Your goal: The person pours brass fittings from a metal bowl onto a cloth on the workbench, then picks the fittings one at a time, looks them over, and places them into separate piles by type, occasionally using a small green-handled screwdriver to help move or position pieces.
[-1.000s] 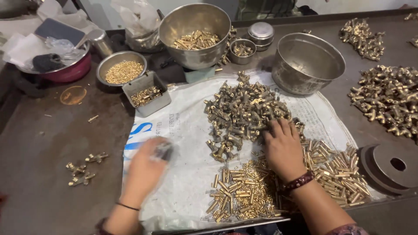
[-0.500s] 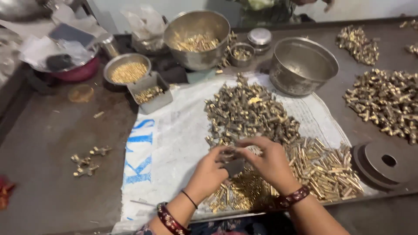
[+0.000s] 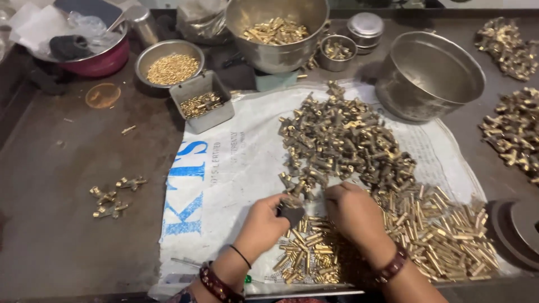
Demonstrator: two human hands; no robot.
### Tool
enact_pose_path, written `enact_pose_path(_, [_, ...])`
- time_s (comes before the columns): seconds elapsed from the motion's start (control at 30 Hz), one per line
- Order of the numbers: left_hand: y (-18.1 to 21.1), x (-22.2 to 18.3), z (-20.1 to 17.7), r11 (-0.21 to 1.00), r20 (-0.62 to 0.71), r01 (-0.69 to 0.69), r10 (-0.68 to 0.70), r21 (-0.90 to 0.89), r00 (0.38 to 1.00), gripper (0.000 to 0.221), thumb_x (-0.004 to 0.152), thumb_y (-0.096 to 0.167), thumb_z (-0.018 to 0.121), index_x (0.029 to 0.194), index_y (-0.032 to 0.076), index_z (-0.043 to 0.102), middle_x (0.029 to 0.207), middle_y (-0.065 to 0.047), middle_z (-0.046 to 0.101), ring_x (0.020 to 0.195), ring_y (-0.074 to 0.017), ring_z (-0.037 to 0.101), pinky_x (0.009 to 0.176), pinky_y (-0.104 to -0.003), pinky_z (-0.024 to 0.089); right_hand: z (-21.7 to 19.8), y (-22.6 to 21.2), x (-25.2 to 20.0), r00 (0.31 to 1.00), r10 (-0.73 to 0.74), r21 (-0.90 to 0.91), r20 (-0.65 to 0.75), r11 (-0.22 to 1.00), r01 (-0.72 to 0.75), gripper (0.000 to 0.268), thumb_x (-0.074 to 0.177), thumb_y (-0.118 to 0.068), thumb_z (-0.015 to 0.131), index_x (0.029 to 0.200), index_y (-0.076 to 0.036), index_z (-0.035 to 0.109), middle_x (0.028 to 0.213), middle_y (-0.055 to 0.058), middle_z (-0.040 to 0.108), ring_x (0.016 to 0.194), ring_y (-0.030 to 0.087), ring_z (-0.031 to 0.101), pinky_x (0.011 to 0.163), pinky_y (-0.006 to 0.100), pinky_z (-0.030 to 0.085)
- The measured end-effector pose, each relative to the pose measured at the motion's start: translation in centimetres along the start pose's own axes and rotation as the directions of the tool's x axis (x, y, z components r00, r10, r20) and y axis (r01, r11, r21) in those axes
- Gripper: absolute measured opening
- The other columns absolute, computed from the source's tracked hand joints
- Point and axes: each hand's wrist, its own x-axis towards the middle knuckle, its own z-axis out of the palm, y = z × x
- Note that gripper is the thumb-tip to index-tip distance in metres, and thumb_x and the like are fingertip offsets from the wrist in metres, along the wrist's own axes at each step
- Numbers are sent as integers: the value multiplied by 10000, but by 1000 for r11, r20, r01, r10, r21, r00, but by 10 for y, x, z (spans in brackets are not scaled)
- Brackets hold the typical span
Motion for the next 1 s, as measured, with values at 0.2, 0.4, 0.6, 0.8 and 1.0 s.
enact_pose_path(0.2, [26, -19, 10, 928, 109, -175, 147, 329, 983, 426, 732, -5, 670, 1146, 71, 740, 974, -91, 736, 858, -153, 697, 780, -278, 551, -13, -22, -35, 999, 31, 746, -38, 666, 7, 187, 814, -64, 773, 1000, -52, 781, 973, 44, 787, 939, 159, 739, 863, 283, 569])
enact_pose_path(0.4, [12, -20, 8, 935, 252, -237, 171, 262, 953, 372, 777, 55, 728, 1149, 52, 746, 898, -87, 704, 819, -145, 670, 738, -296, 544, 9, -20, -56, 984, 33, 817, -174, 563, 125, 121, 812, -28, 792, 931, -17, 769, 1003, 64, 756, 959, 168, 714, 883, 305, 558])
enact_pose_path(0.6, [-6, -13, 6, 980, 228, -170, 143, 104, 963, 371, 752, 46, 712, 1121, 54, 742, 956, -48, 744, 862, -114, 674, 770, -283, 560, -9, -25, -55, 910, -188, 512, -368, 777, 368, 164, 795, -55, 805, 944, -59, 738, 1004, 50, 747, 980, 208, 715, 876, 308, 560])
enact_pose_path(0.8, [29, -27, 6, 808, 194, -395, 344, 438, 919, 400, 693, 75, 666, 1081, 71, 764, 918, -121, 695, 834, -304, 704, 764, -362, 565, -26, -35, -54, 914, -294, 415, -280, 821, 391, 214, 791, -41, 778, 1000, -77, 756, 1010, 66, 729, 965, 231, 716, 843, 340, 566])
enact_pose_path(1.0, [36, -29, 6, 816, 178, -317, 263, 484, 948, 407, 686, 102, 666, 1084, 82, 748, 957, -118, 702, 867, -333, 696, 769, -390, 556, -42, -44, -45, 970, -226, 445, -90, 862, 242, 266, 791, -60, 769, 1055, -57, 731, 1012, 59, 757, 914, 235, 760, 777, 327, 588])
